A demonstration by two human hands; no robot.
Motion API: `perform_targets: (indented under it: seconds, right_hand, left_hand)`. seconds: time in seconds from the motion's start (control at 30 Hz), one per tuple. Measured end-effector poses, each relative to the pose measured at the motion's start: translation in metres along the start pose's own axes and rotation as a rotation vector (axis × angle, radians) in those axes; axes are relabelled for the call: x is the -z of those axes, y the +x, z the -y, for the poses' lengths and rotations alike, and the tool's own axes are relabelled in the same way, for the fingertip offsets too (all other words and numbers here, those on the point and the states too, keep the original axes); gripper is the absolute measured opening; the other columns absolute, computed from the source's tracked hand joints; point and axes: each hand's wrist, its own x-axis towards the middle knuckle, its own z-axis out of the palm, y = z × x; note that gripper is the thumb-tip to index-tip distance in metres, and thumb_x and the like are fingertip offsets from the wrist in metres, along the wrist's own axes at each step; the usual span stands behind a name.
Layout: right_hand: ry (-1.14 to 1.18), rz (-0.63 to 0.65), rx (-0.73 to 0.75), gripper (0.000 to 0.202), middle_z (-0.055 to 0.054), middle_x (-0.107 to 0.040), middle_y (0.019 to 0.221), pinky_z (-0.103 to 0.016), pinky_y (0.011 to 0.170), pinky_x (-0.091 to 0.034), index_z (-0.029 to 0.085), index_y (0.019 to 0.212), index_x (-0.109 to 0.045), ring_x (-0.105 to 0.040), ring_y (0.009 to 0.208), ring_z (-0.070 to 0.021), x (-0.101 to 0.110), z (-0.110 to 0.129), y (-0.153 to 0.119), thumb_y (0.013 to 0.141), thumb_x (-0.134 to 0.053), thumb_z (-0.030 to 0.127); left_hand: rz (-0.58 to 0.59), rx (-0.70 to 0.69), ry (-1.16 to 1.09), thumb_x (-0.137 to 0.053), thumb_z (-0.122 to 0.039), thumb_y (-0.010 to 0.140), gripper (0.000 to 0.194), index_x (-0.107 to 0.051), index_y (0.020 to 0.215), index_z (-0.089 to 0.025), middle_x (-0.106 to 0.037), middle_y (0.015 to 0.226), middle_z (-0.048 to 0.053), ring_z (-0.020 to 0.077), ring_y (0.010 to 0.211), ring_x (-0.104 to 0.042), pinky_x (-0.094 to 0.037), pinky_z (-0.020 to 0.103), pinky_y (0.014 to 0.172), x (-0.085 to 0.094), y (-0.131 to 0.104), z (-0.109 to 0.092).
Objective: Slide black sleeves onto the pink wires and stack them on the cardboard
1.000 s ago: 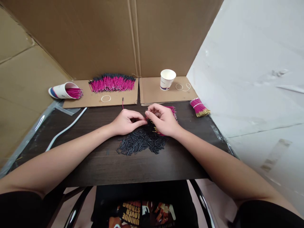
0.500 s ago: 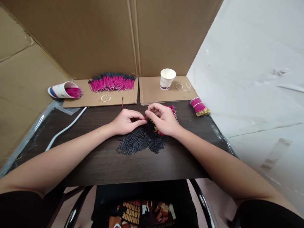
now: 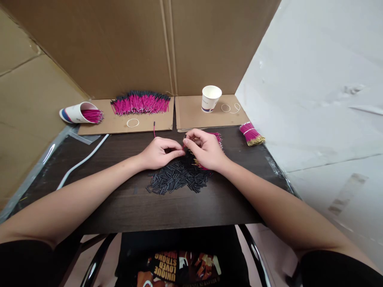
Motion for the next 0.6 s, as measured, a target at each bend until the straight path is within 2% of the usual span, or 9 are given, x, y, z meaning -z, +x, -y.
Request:
perform_targets:
  seconds: [0.2, 0.6]
  right_hand:
    - [-0.006, -0.004, -0.009, 0.033, -0.001, -0.068, 0.085, -0.032, 0.062, -0.046, 0.021, 0.098, -0.069, -0.054, 0.066, -0.0127, 0.0001, -0.001, 0.0004, 0.102, -0.08, 0.052]
    - [-0.026, -0.049, -0.01, 0.032, -0.005, -0.074, 0.088, -0.032, 0.063, -0.049, 0.019, 0.098, -0.074, -0.062, 0.071, -0.0152, -0.0019, -0.0008, -0.0002, 0.098, -0.084, 0.05]
  left_hand:
    - [0.002, -0.012, 0.002, -0.075, -0.038, 0.103, 0.027, -0.085, 0.091, -0.016, -0.083, 0.089, 0.004, 0.0121, 0.078, -0.07, -0.053, 0.028, 0.078, 0.0008, -0.0001, -0.0017]
    - [-0.062, -0.04, 0.092, -0.075, -0.041, 0.102, 0.029, -0.086, 0.092, -0.016, -0.083, 0.086, 0.004, 0.0105, 0.069, -0.066, -0.05, 0.027, 0.069, -0.0011, -0.0023, -0.0001]
